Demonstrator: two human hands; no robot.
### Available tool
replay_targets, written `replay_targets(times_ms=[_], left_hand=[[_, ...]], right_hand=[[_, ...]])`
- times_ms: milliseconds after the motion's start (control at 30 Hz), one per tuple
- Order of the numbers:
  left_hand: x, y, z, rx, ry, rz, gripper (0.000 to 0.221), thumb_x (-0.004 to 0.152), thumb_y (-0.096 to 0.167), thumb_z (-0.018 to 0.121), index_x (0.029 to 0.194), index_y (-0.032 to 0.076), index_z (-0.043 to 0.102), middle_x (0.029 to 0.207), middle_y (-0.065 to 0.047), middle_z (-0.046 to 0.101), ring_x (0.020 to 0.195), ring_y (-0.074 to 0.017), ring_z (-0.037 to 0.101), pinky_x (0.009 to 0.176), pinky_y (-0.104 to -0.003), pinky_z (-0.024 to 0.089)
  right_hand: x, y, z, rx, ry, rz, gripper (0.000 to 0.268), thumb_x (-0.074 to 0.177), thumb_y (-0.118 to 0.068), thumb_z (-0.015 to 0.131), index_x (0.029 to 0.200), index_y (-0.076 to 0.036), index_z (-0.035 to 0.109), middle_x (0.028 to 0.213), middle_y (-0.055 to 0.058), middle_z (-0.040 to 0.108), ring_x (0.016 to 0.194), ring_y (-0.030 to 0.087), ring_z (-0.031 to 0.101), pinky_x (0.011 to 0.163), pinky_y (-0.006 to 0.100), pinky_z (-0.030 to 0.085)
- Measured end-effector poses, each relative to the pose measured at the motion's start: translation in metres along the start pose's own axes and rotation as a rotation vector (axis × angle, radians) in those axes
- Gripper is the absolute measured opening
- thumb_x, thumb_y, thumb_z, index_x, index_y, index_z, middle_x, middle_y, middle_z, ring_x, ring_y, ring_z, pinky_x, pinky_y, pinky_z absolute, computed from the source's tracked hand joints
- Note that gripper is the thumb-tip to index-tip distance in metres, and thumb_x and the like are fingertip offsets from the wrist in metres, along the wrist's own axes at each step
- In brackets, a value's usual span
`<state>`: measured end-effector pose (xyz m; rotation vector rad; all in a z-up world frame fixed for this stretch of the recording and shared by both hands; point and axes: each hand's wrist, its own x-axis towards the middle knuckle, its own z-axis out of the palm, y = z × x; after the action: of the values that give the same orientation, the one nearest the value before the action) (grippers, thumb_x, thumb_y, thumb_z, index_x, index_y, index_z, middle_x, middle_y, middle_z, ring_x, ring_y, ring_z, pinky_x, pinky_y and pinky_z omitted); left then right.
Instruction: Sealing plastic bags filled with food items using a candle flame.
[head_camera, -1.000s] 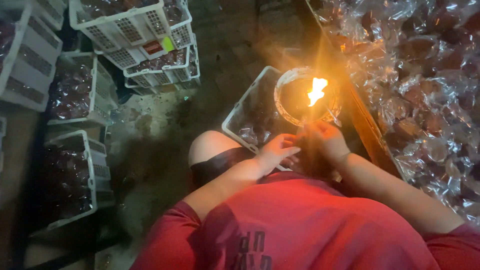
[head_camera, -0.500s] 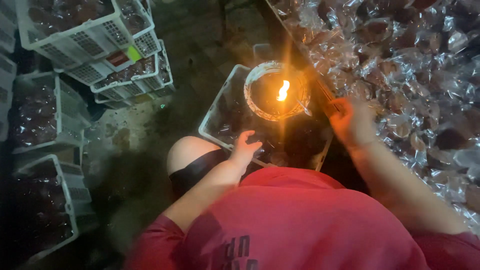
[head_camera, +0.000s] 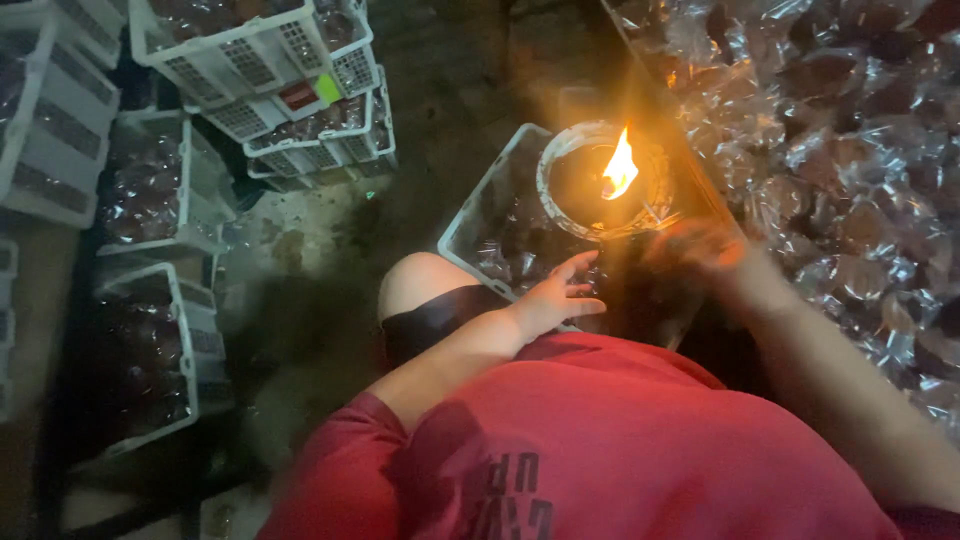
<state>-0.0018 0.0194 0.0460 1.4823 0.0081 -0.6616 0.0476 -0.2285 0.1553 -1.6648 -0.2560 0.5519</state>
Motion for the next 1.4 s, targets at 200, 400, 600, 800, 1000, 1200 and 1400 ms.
replay_targets(times_ms=[200,400,600,800,1000,1200,1400], left_hand=[[0.021,-0.047,0.012,-0.056,0.172,0.198,0.039,0.084,0.024,0.086,0.121,0.023,0.073,0.116,-0.012,0.075,0.108,-0.0209,0.070,0.088,-0.031,0.059],[0.033,-0.059,0.005,-0.356,0.187,0.177,0.031,0.093,0.023,0.082,0.120,0.019,0.069,0.107,-0.010,0.070,0.093,-0.0138,0.065,0.075,-0.027,0.061],[0.037,-0.053,0.017,-0.407,0.197,0.067,0.015,0.095,0.025,0.079,0.099,0.014,0.069,0.097,-0.004,0.067,0.091,-0.0139,0.064,0.076,-0.030,0.058],[0.034,-0.044,0.006,-0.697,0.324,0.165,0.015,0.089,0.011,0.082,0.093,0.008,0.068,0.112,-0.010,0.068,0.096,-0.0216,0.069,0.082,-0.041,0.062],[0.039,-0.048,-0.014,-0.725,0.385,0.249,0.019,0.097,0.020,0.076,0.108,0.010,0.064,0.126,-0.006,0.060,0.120,-0.0311,0.065,0.101,-0.053,0.054],[0.056,-0.073,-0.008,-0.611,0.244,0.251,0.034,0.098,0.022,0.076,0.127,0.015,0.062,0.123,-0.004,0.062,0.113,-0.0222,0.068,0.094,-0.040,0.059],[0.028,-0.050,0.000,-0.484,0.082,0.137,0.063,0.089,0.012,0.081,0.143,0.006,0.050,0.116,-0.017,0.048,0.072,-0.0251,0.072,0.054,-0.026,0.063]], right_hand=[[0.018,0.079,0.045,-0.714,0.441,0.097,0.034,0.097,-0.032,0.070,0.123,-0.010,0.069,0.111,0.016,0.073,0.112,0.039,0.067,0.100,0.054,0.052],[0.008,0.077,0.094,-0.243,0.373,0.145,0.026,0.094,-0.025,0.073,0.110,-0.004,0.074,0.100,0.011,0.076,0.101,0.023,0.071,0.101,0.036,0.053],[0.027,0.147,0.055,-0.417,0.400,0.110,0.034,0.089,-0.039,0.084,0.118,-0.029,0.070,0.090,-0.006,0.078,0.092,0.011,0.073,0.085,0.030,0.057],[0.010,0.080,0.106,-0.142,0.352,0.168,0.022,0.087,-0.019,0.083,0.101,-0.004,0.075,0.084,0.009,0.073,0.084,0.017,0.064,0.092,0.038,0.054],[0.060,0.118,0.026,-0.357,0.531,0.105,0.026,0.101,-0.039,0.078,0.099,-0.013,0.077,0.083,0.006,0.066,0.083,0.015,0.057,0.080,0.035,0.049],[0.074,0.098,0.028,-0.334,0.607,0.290,0.035,0.093,-0.045,0.079,0.112,-0.015,0.077,0.089,0.005,0.074,0.086,0.019,0.072,0.077,0.039,0.057],[0.044,0.072,0.068,-0.085,0.468,0.287,0.031,0.099,-0.027,0.073,0.109,0.002,0.070,0.086,0.017,0.068,0.080,0.022,0.066,0.077,0.040,0.055]])
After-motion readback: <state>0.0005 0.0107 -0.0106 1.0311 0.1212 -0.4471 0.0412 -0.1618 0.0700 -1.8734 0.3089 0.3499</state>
